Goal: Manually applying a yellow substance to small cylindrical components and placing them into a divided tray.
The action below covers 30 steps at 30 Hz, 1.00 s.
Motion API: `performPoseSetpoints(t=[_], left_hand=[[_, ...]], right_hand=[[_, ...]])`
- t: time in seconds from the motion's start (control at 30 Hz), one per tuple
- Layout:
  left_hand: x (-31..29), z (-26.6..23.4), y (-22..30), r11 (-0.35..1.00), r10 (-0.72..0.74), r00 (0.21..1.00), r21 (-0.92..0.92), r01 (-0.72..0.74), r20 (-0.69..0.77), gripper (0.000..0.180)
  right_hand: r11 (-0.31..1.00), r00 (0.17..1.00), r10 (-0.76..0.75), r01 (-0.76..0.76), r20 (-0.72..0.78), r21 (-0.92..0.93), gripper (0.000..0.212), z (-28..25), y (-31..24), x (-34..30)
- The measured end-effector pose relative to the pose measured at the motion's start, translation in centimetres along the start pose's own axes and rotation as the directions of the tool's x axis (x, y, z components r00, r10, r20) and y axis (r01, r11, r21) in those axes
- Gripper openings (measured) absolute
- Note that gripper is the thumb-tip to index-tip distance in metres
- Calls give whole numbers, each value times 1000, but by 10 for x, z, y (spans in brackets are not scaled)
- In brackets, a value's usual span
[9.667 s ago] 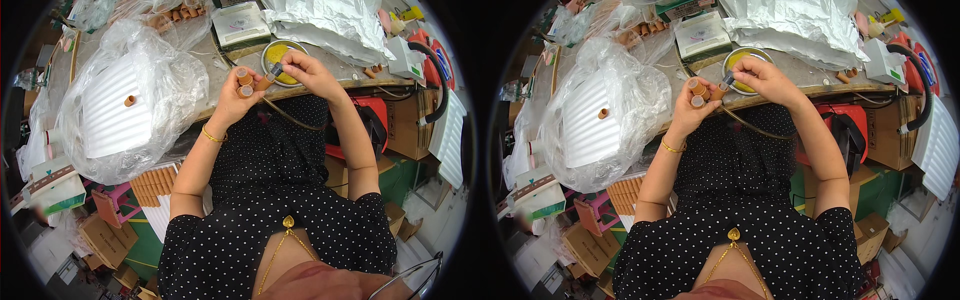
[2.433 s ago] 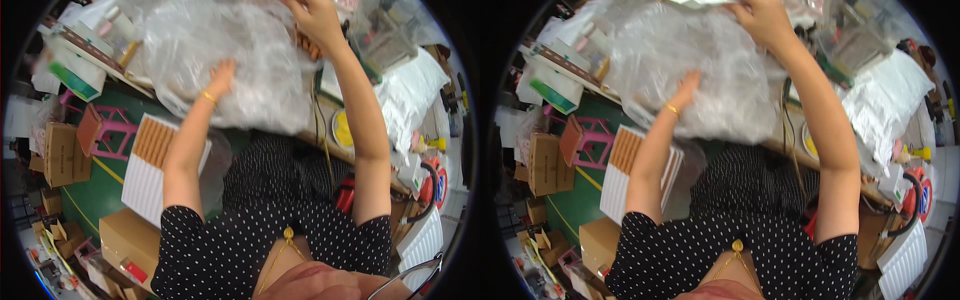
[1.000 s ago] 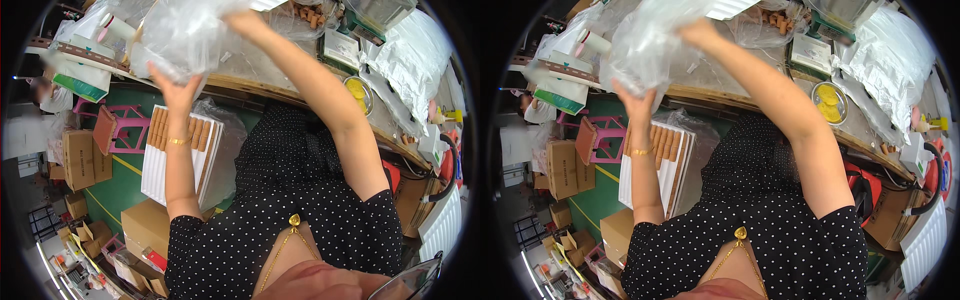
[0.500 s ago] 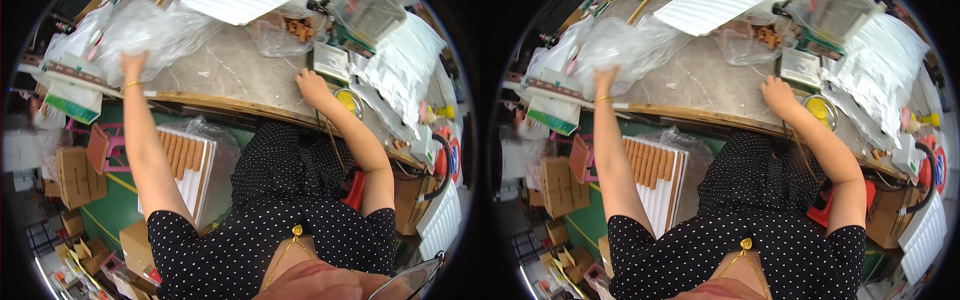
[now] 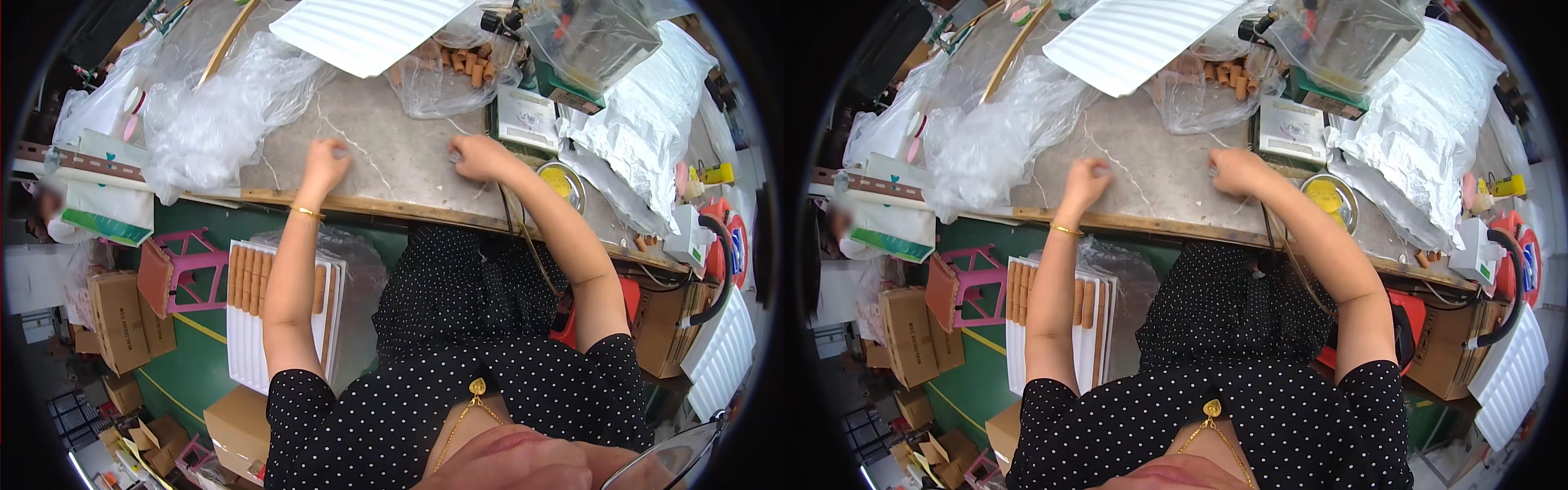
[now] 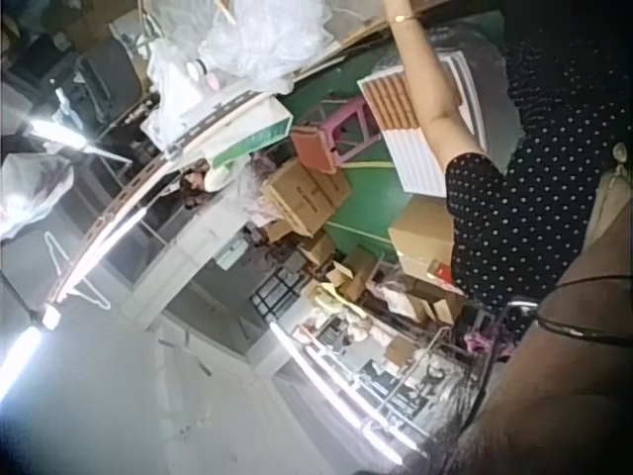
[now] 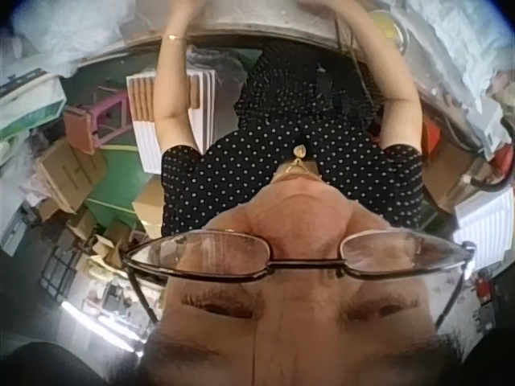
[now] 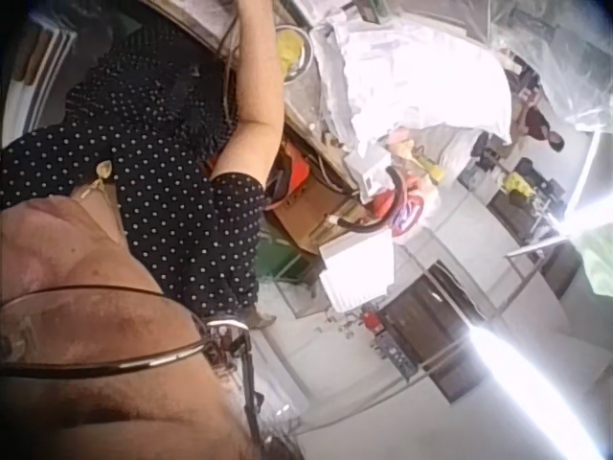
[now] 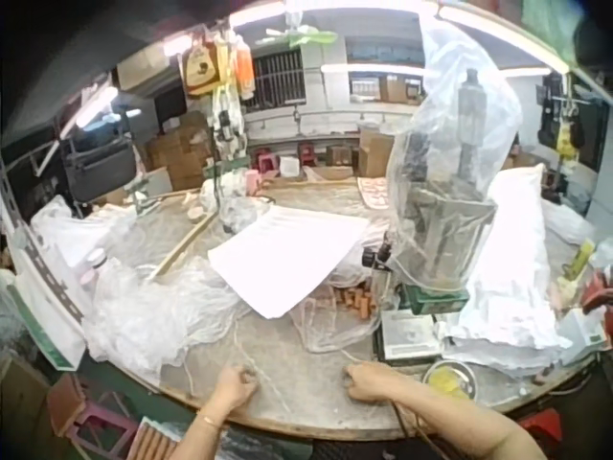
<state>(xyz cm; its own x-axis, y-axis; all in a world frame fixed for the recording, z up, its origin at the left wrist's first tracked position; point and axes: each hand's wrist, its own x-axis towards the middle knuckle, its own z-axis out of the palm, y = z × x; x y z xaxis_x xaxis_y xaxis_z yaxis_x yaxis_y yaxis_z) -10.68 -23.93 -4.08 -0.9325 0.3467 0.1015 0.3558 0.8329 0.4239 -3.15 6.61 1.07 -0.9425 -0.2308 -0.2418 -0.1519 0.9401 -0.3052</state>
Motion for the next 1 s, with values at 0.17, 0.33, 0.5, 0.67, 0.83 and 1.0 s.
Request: performPoseSetpoints(t=[0.17, 0.33, 0.5, 0.67, 0.83, 1.0], left_hand=[[76, 18, 136, 656, 30, 999, -755, 14, 45, 48], [119, 66, 165, 763, 56, 941, -594, -256, -334, 78], [76, 15, 139, -413, -262, 894, -880, 235, 363, 89], [126, -1, 67, -523, -330, 922, -852, -1, 201, 44], [144, -50, 76, -281, -256, 965, -960, -21, 54, 26], [126, -79, 55, -156, -607, 791, -963, -218, -81, 24]], right_hand=[[975, 840, 207, -134, -501, 178, 33, -45, 26, 51], [978, 777, 65, 74, -626, 193, 38, -26, 28, 44], [888, 908, 88, 115, -411, 445, 38, -29, 13, -34], [830, 931, 17, 191, -366, 525, 35, -25, -8, -50], [768, 937, -52, 259, -346, 586, 33, -27, -18, -71], [749, 941, -37, 250, -337, 614, 32, -17, -11, -93]])
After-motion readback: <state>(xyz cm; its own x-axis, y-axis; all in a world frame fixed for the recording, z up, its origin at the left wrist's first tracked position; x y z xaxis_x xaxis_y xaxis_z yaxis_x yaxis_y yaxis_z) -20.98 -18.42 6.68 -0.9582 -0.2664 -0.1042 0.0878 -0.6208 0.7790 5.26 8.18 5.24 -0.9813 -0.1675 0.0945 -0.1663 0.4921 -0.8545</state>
